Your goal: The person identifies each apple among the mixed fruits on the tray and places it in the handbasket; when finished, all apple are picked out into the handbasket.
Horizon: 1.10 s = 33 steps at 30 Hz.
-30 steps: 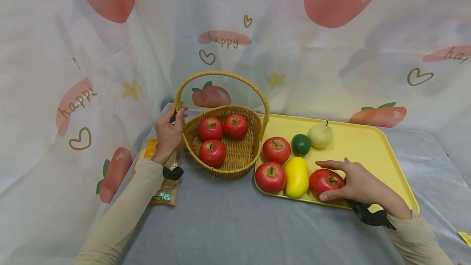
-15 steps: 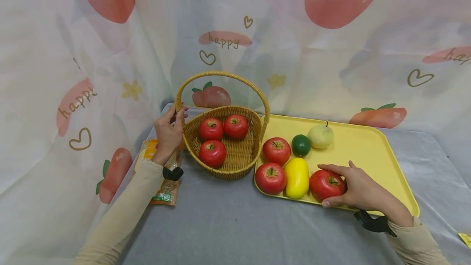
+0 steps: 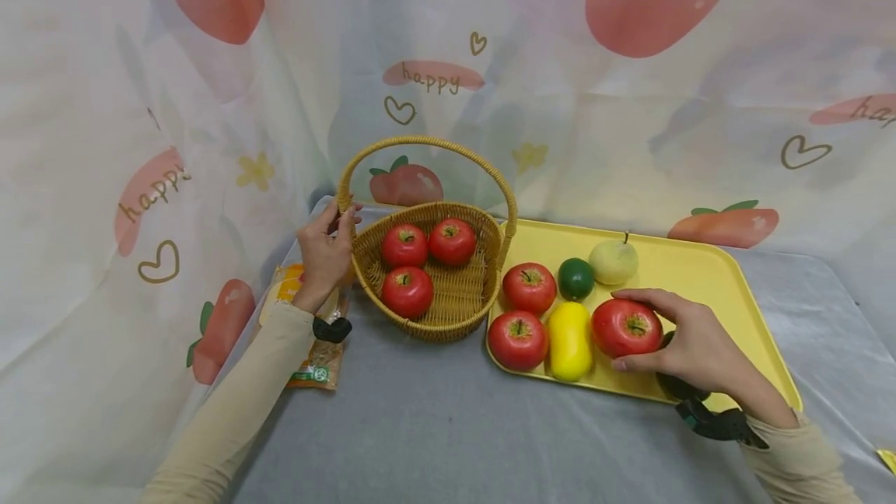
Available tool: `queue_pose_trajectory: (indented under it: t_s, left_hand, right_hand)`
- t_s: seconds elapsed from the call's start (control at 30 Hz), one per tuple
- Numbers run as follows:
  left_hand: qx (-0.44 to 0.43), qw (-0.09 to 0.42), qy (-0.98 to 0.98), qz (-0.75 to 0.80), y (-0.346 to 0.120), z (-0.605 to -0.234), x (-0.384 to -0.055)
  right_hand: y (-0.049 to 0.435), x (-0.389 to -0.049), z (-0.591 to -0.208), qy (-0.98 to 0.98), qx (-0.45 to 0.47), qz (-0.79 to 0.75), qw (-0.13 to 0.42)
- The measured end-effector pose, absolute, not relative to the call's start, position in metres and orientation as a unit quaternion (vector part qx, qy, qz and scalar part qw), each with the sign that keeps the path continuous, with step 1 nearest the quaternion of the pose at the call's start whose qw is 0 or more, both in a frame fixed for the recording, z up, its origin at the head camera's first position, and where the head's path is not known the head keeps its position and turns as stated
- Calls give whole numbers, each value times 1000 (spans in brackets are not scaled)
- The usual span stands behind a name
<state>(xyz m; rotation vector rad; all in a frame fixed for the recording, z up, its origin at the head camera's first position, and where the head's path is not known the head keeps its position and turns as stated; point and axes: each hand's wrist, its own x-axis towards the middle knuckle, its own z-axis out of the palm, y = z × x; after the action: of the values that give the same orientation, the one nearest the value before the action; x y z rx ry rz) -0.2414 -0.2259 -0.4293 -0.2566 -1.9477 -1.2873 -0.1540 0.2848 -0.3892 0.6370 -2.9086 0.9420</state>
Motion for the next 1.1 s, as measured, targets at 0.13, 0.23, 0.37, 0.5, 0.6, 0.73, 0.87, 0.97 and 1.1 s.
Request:
queue_pose_trajectory:
  t_s: [0.13, 0.23, 0.37, 0.5, 0.6, 0.73, 0.87, 0.97, 1.1]
  left_hand:
    - [-101, 394, -763, -502, -218, -417, -233]
    - [-103, 397, -762, -501, -214, -409, -228]
    - [-100, 397, -764, -499, -217, -415, -232]
    - [-95, 394, -766, -499, -225, -428, -242]
    - [-98, 392, -765, -502, -227, -433, -245]
    - [-98, 393, -762, -505, -225, -431, -243]
    - [-98, 394, -762, -505, -217, -419, -235]
    - [-101, 395, -762, -503, -215, -415, -232]
    - [-99, 397, -762, -502, -220, -423, -238]
  right_hand:
    - [279, -154, -383, -915, 206, 346, 8]
    - [272, -154, -376, -906, 203, 371, -6]
    - [257, -158, -366, -886, 205, 415, -34]
    - [240, -164, -360, -857, 225, 461, -55]
    - [227, -169, -358, -838, 241, 485, -69]
    - [209, -177, -356, -822, 248, 505, -84]
    - [192, -183, -354, -814, 247, 517, -98]
    - [179, -187, -354, -800, 249, 534, -113]
    - [161, -193, -355, -763, 255, 577, -141]
